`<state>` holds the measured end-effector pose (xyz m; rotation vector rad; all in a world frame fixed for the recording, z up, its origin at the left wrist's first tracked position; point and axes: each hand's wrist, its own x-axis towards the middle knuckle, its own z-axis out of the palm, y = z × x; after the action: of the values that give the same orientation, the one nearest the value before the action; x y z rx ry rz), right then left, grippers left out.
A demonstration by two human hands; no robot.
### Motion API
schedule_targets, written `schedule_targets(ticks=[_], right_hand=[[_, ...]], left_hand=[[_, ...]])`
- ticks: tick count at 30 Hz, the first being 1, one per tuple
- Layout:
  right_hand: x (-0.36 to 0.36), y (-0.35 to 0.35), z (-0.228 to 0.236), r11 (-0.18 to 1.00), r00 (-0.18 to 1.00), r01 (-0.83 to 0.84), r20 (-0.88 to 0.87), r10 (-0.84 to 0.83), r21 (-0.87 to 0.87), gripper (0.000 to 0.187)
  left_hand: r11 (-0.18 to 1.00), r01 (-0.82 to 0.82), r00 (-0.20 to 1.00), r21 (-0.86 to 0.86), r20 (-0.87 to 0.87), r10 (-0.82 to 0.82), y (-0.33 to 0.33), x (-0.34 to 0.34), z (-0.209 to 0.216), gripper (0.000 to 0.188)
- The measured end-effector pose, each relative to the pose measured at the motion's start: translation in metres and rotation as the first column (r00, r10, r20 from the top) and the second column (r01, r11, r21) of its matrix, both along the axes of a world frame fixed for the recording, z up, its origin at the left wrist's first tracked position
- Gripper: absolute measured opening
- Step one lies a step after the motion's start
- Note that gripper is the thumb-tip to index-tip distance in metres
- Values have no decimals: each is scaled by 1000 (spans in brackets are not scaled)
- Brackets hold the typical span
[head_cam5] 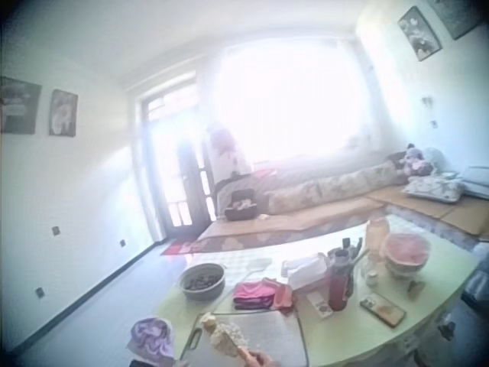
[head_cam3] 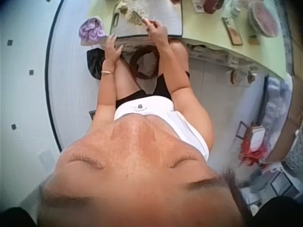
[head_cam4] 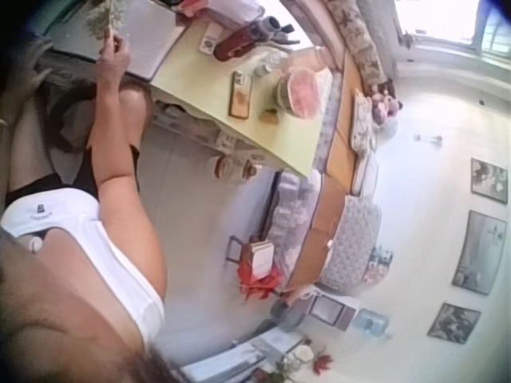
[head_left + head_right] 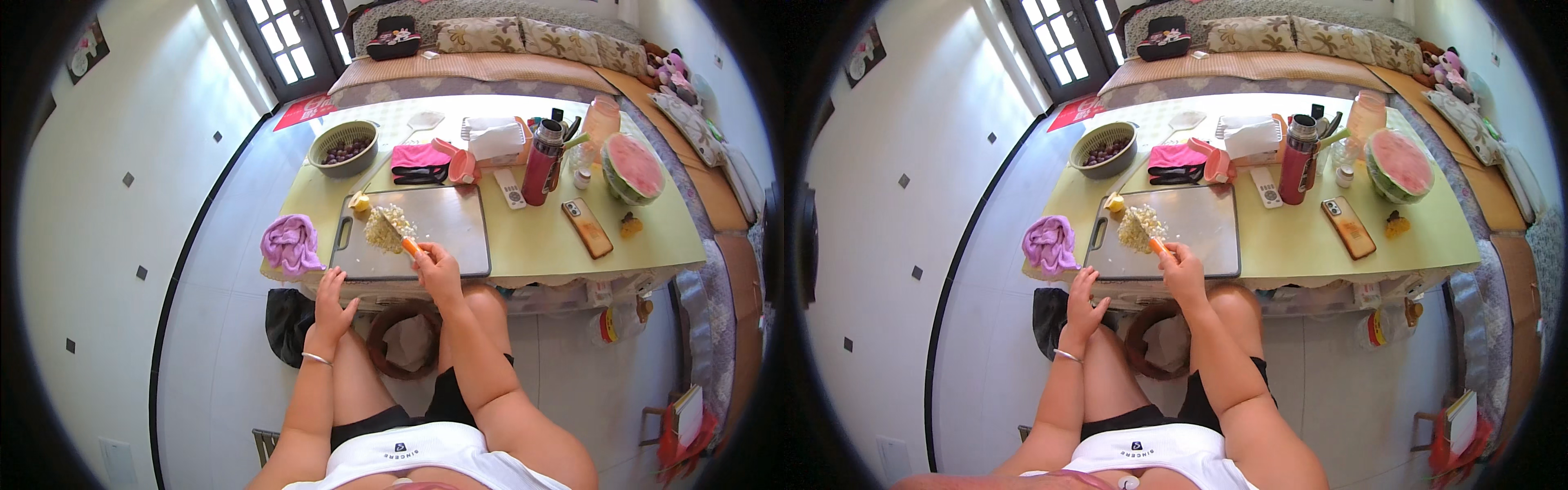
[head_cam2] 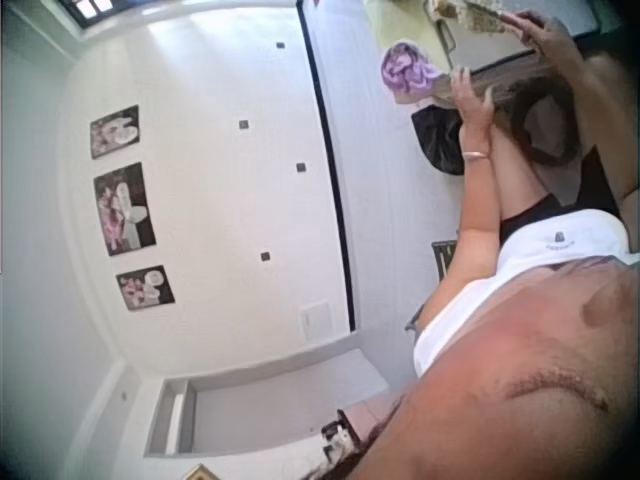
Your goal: The person sits at a low table and uses a knife to cut small pieces of yellow fruit on a cutting board. They repeatedly slice the fruit into small chunks and occasionally wipe the knife with a cloth.
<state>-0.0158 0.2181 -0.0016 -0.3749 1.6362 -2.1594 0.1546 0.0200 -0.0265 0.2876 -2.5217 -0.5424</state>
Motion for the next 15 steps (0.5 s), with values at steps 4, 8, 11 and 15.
schedule_targets(ticks=[4, 8, 11, 15], right_hand=[[8, 1, 7, 986, 1000, 20, 7, -19, -166, 27], [0, 3, 1, 999, 1000, -17, 5, 17, -29, 26], [7, 4, 9, 993, 1000, 0, 6, 0, -115, 26], [4, 2, 7, 996, 1000, -28, 1, 28, -83, 26]], left_hand=[[1000, -19, 1000, 20, -2, 19, -3, 0, -3, 63], [999, -21, 1000, 31, 9, 21, 0, -1, -2, 63], [999, -27, 1000, 37, 16, 26, -1, 1, -3, 63], [999, -22, 1000, 47, 8, 21, -3, 0, -4, 63]])
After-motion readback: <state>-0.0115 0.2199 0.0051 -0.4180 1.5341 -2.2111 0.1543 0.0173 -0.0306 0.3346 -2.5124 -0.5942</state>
